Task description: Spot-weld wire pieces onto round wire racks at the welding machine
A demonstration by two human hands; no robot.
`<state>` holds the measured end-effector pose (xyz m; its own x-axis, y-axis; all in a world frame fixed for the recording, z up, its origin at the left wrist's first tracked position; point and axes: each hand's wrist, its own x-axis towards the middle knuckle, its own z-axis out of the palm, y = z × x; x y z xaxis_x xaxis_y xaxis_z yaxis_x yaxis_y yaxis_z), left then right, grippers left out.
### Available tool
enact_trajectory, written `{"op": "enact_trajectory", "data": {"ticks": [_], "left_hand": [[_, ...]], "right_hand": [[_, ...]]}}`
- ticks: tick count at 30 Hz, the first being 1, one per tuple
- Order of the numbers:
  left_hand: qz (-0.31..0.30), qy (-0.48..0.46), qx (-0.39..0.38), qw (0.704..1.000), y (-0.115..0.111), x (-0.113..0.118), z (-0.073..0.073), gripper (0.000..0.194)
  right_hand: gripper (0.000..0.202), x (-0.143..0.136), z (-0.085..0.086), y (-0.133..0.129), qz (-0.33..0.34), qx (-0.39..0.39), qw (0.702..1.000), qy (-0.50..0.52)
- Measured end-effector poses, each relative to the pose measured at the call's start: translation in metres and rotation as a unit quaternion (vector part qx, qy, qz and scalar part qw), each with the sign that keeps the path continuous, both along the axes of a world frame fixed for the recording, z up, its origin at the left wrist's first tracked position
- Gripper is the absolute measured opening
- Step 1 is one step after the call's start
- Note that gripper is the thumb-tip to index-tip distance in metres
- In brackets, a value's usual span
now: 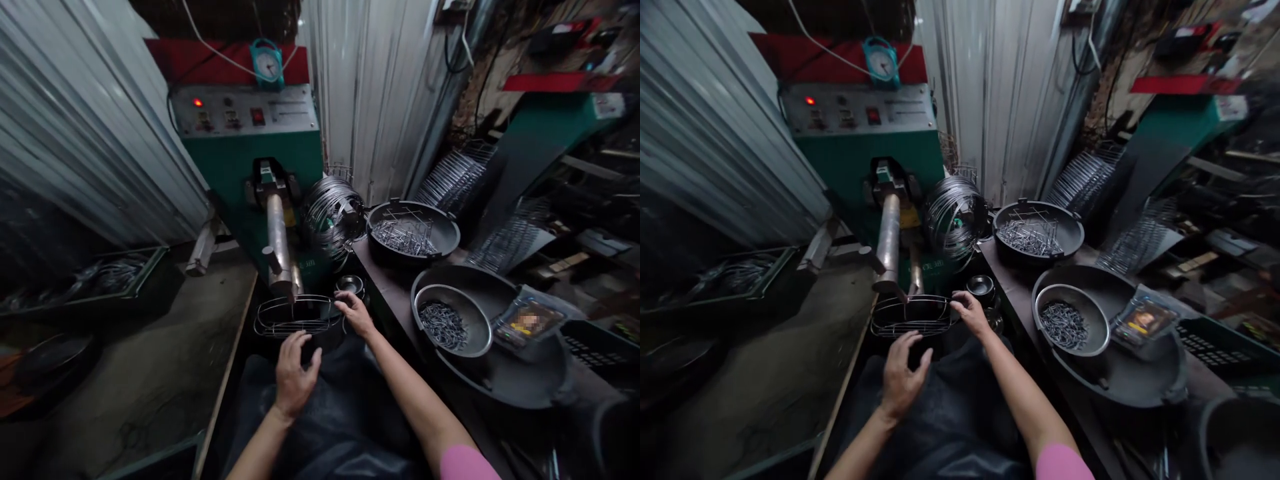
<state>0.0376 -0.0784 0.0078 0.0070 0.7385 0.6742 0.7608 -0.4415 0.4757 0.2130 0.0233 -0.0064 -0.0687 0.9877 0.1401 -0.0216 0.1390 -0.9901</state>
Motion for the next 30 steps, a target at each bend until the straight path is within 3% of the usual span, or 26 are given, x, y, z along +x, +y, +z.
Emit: {"op": "enact_trajectory", "data": {"ticks": [3,5,10,12,15,18,20,23,25,27,30], "left_hand": [[0.060,-0.027,-0.029,0.997,0.007,0.027,-0.024,0.041],[0.084,-0.037,-0.020,0.996,0.017,0.037,-0.031,0.048],[0.089,-0.088,-0.058,0.990,0.020,0.046,-0.025,0.046],[0.090,-0.135,-0.082,0.983,0.014,0.046,-0.023,0.050],[0.103,-0.189,-0.125,0.969,0.008,0.046,-0.023,0.062],[0.103,-0.208,-0.161,0.959,0.010,0.049,-0.024,0.069],[0.101,-0.223,-0.174,0.954,0.014,0.050,-0.026,0.072],[0.093,-0.246,-0.184,0.947,0.018,0.048,-0.031,0.074],[0.078,-0.249,-0.189,0.947,0.019,0.045,-0.035,0.072],[0.060,-0.240,-0.203,0.948,0.022,0.041,-0.037,0.070],[0.031,-0.241,-0.251,0.937,0.029,0.033,-0.036,0.069]], "right_hand": [[0.020,0.004,-0.006,0.000,0.019,-0.010,1.000,-0.014],[0.022,0.004,-0.007,-0.004,0.019,-0.011,0.999,-0.029],[0.013,-0.003,-0.004,-0.015,-0.023,-0.028,0.998,-0.058],[0.014,-0.004,0.000,-0.017,-0.029,-0.027,0.994,-0.106],[0.021,0.014,0.012,-0.023,-0.044,0.033,0.976,-0.212],[0.026,0.069,0.036,-0.042,-0.091,0.063,0.932,-0.345],[0.023,0.126,0.051,-0.062,-0.168,-0.024,0.878,-0.447],[0.026,0.215,0.065,-0.100,-0.255,-0.112,0.831,-0.482],[0.026,0.264,0.069,-0.128,-0.308,-0.245,0.746,-0.537],[0.026,0.299,0.073,-0.160,-0.309,-0.332,0.679,-0.577],[0.029,0.327,0.082,-0.211,-0.328,-0.390,0.633,-0.583]]}}
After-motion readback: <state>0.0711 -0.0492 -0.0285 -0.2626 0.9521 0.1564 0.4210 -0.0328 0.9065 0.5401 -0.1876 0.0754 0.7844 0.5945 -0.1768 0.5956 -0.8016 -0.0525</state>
